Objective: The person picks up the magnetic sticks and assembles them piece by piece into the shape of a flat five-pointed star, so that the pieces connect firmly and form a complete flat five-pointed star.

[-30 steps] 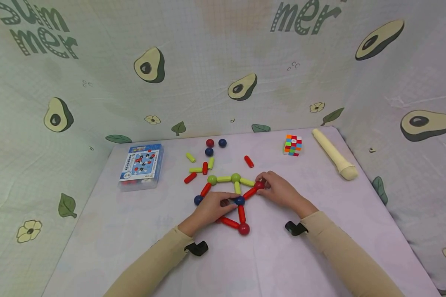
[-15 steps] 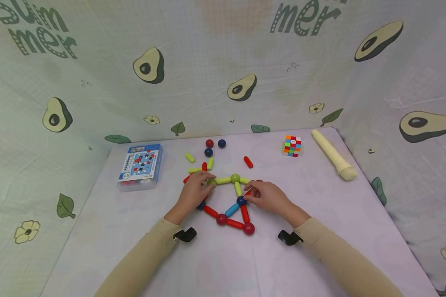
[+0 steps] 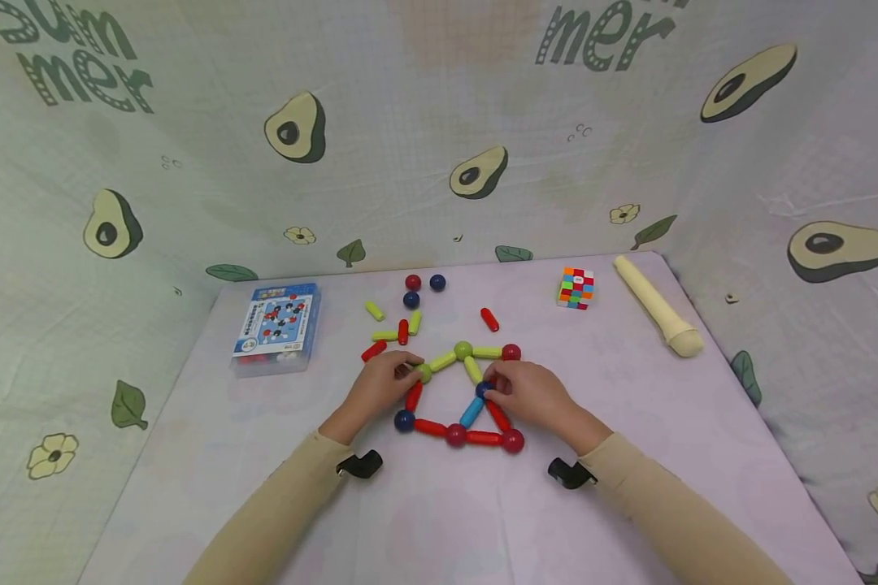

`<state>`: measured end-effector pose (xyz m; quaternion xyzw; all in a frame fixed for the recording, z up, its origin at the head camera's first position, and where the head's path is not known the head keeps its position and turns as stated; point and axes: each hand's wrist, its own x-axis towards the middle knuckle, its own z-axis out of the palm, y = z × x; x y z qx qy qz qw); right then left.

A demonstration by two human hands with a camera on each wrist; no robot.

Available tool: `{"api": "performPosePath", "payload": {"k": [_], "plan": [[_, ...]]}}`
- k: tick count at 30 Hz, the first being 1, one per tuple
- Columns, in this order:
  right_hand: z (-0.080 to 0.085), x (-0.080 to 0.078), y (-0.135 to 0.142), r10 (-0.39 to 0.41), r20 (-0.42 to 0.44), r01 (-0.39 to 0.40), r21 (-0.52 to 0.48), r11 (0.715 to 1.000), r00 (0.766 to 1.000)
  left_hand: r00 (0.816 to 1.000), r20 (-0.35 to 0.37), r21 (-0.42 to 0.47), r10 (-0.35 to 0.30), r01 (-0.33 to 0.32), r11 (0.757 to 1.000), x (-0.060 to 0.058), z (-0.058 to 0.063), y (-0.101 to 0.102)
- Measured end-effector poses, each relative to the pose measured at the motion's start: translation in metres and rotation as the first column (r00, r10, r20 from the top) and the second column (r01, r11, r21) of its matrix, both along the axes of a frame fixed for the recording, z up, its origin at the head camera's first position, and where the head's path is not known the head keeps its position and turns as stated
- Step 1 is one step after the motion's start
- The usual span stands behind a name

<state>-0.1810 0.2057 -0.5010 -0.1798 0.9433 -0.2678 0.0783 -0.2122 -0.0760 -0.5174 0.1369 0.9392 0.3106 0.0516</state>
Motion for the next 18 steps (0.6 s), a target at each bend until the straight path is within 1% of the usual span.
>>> {"api": "performPosePath", "payload": {"k": [5,10,15,18], "plan": [[0.004,-0.002,0.009,-0.043,0.021,0.042,0.032,0.999,0.999,0.997,0.065,0.051,-0.052,0.048,0.998,0.008,0.000,0.002],[0.006,-0.004,0.015,-0.050,0.047,0.048,0.045,0.998,0.998,0.987,0.126,0.096,-0.100,0.088,0.991,0.018,-0.003,0.005],[0.010,-0.005,0.019,-0.076,0.077,0.071,0.056,0.996,0.994,0.973,0.155,0.157,-0.172,0.148,0.977,0.031,-0.005,0.013],[0.013,-0.007,0.022,-0.097,0.100,0.091,0.064,0.994,0.990,0.964,0.155,0.182,-0.215,0.186,0.966,0.037,-0.006,0.020]]}}
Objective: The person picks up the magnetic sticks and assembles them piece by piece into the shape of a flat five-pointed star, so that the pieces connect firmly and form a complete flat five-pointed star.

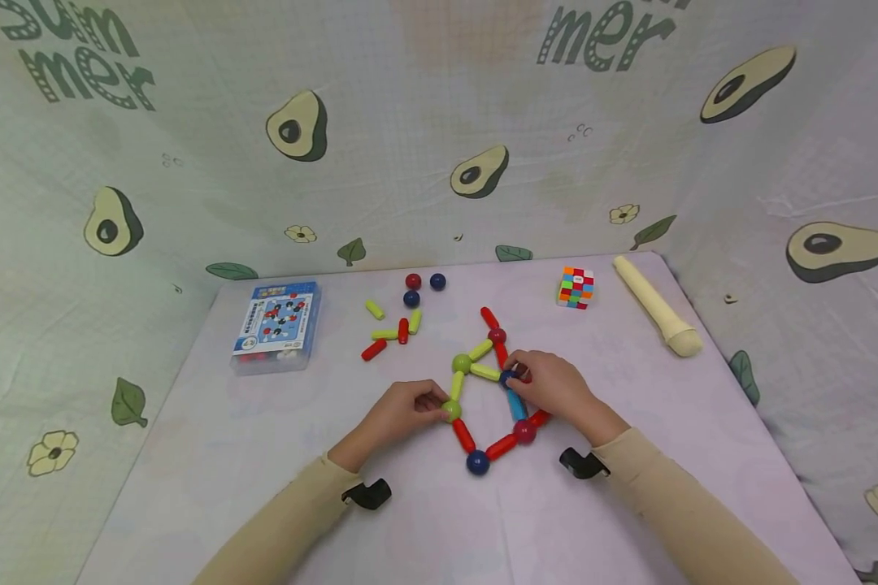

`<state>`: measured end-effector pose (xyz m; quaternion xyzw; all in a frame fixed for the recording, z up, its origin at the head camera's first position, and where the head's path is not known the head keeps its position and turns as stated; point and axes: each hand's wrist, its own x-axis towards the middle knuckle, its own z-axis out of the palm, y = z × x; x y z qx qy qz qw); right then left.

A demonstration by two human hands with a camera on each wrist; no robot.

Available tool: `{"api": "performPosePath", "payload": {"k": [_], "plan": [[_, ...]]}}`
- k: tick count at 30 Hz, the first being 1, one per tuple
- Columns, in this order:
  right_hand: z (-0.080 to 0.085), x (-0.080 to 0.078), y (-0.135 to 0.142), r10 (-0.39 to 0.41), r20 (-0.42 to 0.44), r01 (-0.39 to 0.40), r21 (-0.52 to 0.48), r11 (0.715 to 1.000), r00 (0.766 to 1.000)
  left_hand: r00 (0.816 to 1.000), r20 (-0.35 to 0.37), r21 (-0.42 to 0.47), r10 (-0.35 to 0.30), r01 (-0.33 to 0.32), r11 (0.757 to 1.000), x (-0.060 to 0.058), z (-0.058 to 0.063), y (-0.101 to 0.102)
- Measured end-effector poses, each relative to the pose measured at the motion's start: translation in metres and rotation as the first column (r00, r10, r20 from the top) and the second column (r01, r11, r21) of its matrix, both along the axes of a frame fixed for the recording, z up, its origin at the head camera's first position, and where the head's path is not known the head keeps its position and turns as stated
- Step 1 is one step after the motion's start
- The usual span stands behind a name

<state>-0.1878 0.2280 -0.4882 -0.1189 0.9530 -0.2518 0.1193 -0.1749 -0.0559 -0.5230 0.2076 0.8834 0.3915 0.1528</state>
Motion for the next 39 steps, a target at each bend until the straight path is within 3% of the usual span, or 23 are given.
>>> {"api": "performPosePath", "payload": {"k": [6,16,23,28,32,39], "plan": [[0.000,-0.006,0.007,-0.009,0.025,0.008,0.030,1.000,1.000,0.998,-0.039,0.002,-0.056,0.056,0.998,0.007,-0.005,0.014],[0.004,-0.014,0.011,0.027,0.053,-0.029,0.018,0.999,0.998,0.997,-0.039,-0.005,-0.070,0.070,0.998,0.008,-0.005,0.018],[0.001,-0.040,0.007,-0.048,0.056,0.053,-0.083,0.995,0.997,0.997,-0.049,0.002,-0.065,0.065,0.998,0.005,-0.006,0.018],[0.001,-0.063,0.001,-0.112,0.086,0.120,-0.101,0.988,0.990,0.997,-0.079,0.040,-0.004,0.007,0.999,-0.002,-0.007,0.019],[0.001,-0.072,-0.004,-0.099,0.083,0.108,-0.107,0.988,0.992,0.993,-0.109,0.056,0.052,-0.046,0.997,-0.012,-0.007,0.019],[0.000,-0.071,-0.016,-0.037,-0.056,0.032,-0.089,0.995,0.998,0.991,-0.111,0.034,0.071,-0.068,0.997,-0.027,-0.009,0.020]]}}
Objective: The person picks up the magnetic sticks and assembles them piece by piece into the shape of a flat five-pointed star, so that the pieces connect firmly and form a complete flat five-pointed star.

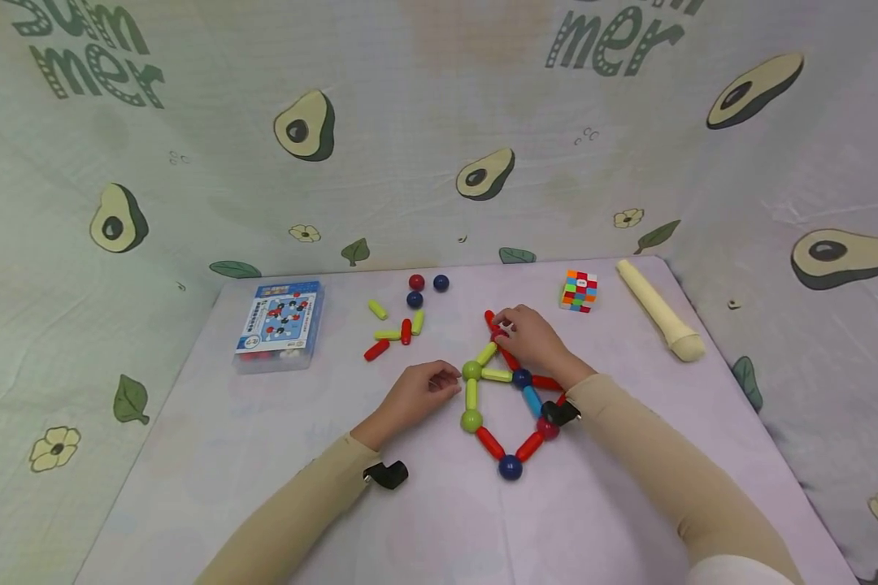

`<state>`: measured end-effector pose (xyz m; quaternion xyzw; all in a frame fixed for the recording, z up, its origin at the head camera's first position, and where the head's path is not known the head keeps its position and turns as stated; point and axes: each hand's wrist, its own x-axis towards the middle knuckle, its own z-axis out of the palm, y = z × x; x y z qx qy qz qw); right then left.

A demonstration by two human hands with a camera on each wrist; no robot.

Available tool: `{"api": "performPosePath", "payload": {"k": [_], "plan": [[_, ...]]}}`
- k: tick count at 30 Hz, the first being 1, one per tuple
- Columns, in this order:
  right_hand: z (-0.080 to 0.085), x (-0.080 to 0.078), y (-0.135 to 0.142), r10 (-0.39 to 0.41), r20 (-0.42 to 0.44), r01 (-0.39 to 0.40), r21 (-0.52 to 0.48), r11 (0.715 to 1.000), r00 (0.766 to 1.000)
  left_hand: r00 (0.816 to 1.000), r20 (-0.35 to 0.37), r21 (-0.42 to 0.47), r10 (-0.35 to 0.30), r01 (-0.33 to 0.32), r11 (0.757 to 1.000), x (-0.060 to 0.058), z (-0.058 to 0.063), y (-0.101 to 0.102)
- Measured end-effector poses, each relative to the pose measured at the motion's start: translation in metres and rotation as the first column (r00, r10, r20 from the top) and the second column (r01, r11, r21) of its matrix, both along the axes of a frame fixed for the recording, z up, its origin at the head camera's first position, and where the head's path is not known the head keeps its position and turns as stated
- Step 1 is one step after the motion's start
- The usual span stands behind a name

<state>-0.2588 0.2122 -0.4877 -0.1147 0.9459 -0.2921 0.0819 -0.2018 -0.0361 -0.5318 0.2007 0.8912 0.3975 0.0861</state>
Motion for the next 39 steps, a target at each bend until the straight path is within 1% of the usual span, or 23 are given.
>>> {"api": "performPosePath", "payload": {"k": [4,7,10,13,16,18,22,24,28,34,37,39], "plan": [[0.003,0.004,-0.008,0.034,-0.036,-0.034,0.020,0.999,0.999,1.000,0.010,-0.006,0.023,-0.023,1.000,-0.006,-0.001,-0.002],[0.003,0.001,-0.010,-0.008,-0.025,0.009,0.033,0.999,1.000,0.999,0.004,-0.012,0.040,-0.040,0.999,-0.011,-0.001,-0.004],[0.000,-0.008,-0.011,-0.063,0.029,0.063,0.010,0.998,0.998,0.999,0.003,-0.024,0.052,-0.052,0.998,-0.015,-0.001,-0.005],[-0.004,-0.019,-0.013,-0.083,0.112,0.084,-0.001,0.996,0.990,0.998,0.009,-0.034,0.064,-0.064,0.997,-0.018,-0.002,-0.006],[-0.006,-0.027,-0.016,-0.095,0.167,0.093,0.024,0.995,0.981,0.997,0.014,-0.033,0.071,-0.070,0.997,-0.019,-0.003,-0.007],[-0.007,-0.030,-0.018,-0.116,0.177,0.109,0.050,0.993,0.977,0.997,0.009,-0.028,0.071,-0.071,0.997,-0.019,-0.004,-0.007],[-0.008,-0.034,-0.023,-0.153,0.159,0.143,0.069,0.987,0.975,0.997,-0.001,-0.023,0.075,-0.075,0.997,-0.020,-0.006,-0.009],[-0.010,-0.036,-0.025,-0.155,0.144,0.146,0.074,0.987,0.977,0.997,0.002,-0.017,0.078,-0.078,0.997,-0.020,-0.007,-0.010],[-0.013,-0.037,-0.026,-0.140,0.117,0.132,0.074,0.989,0.983,0.998,0.001,-0.001,0.067,-0.067,0.998,-0.020,-0.009,-0.009],[-0.018,-0.038,-0.022,-0.130,0.060,0.124,0.090,0.988,0.990,0.999,-0.045,-0.012,0.015,-0.016,1.000,-0.017,-0.010,0.001],[-0.017,-0.037,-0.022,-0.121,0.062,0.116,0.071,0.991,0.991,0.999,-0.053,-0.016,0.007,-0.008,1.000,-0.015,-0.009,0.005],[-0.017,-0.036,-0.024,-0.098,0.062,0.095,0.052,0.994,0.993,0.999,-0.052,-0.013,0.008,-0.009,1.000,-0.013,-0.008,0.005]]}}
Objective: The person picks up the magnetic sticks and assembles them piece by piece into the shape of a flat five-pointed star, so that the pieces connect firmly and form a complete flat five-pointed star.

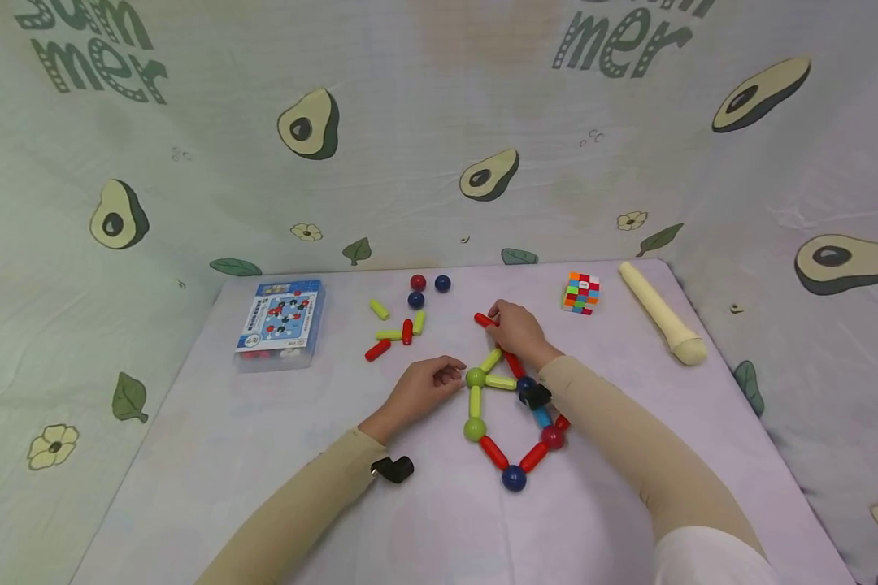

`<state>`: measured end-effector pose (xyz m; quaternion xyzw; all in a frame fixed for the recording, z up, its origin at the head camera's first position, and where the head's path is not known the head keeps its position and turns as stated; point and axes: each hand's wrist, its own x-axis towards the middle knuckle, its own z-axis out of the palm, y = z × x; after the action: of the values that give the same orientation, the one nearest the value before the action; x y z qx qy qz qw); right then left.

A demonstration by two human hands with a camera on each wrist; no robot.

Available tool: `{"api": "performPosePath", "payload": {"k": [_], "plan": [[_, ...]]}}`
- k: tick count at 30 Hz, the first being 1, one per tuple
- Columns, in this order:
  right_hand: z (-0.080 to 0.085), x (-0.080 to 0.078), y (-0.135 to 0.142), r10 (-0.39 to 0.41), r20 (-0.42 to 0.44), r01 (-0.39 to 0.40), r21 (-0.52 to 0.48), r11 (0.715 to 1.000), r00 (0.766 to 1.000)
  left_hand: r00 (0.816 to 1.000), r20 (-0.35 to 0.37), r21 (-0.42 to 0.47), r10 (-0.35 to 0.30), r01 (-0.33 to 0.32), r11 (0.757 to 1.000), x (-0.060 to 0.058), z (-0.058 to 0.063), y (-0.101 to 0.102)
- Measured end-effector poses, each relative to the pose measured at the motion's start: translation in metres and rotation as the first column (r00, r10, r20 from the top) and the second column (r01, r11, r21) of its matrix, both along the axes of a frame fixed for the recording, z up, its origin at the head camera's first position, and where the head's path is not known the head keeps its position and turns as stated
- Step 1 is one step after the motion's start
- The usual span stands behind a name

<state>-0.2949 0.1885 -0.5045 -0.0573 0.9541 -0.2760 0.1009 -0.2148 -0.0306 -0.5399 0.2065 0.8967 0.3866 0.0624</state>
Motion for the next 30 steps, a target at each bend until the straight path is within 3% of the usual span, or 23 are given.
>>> {"api": "performPosePath", "payload": {"k": [9,13,21,26,30], "plan": [[-0.003,0.010,-0.013,0.156,-0.060,-0.155,0.010,0.988,0.986,1.000,0.011,0.027,0.023,-0.023,0.999,0.001,0.000,-0.005],[0.000,0.016,-0.016,0.169,-0.106,-0.166,0.041,0.985,0.980,0.999,0.008,0.018,0.037,-0.037,0.999,-0.001,-0.002,-0.010],[0.022,0.057,-0.008,0.210,-0.127,-0.215,-0.022,0.976,0.969,0.997,-0.015,-0.037,0.078,-0.079,0.996,-0.007,-0.002,-0.016],[0.019,0.078,-0.004,0.289,-0.117,-0.289,0.019,0.957,0.950,0.992,-0.064,-0.124,0.112,-0.119,0.985,-0.014,0.002,-0.012],[0.012,0.085,-0.005,0.308,-0.154,-0.300,0.071,0.951,0.939,0.989,-0.092,-0.169,0.115,-0.129,0.977,-0.022,0.004,-0.004]]}}
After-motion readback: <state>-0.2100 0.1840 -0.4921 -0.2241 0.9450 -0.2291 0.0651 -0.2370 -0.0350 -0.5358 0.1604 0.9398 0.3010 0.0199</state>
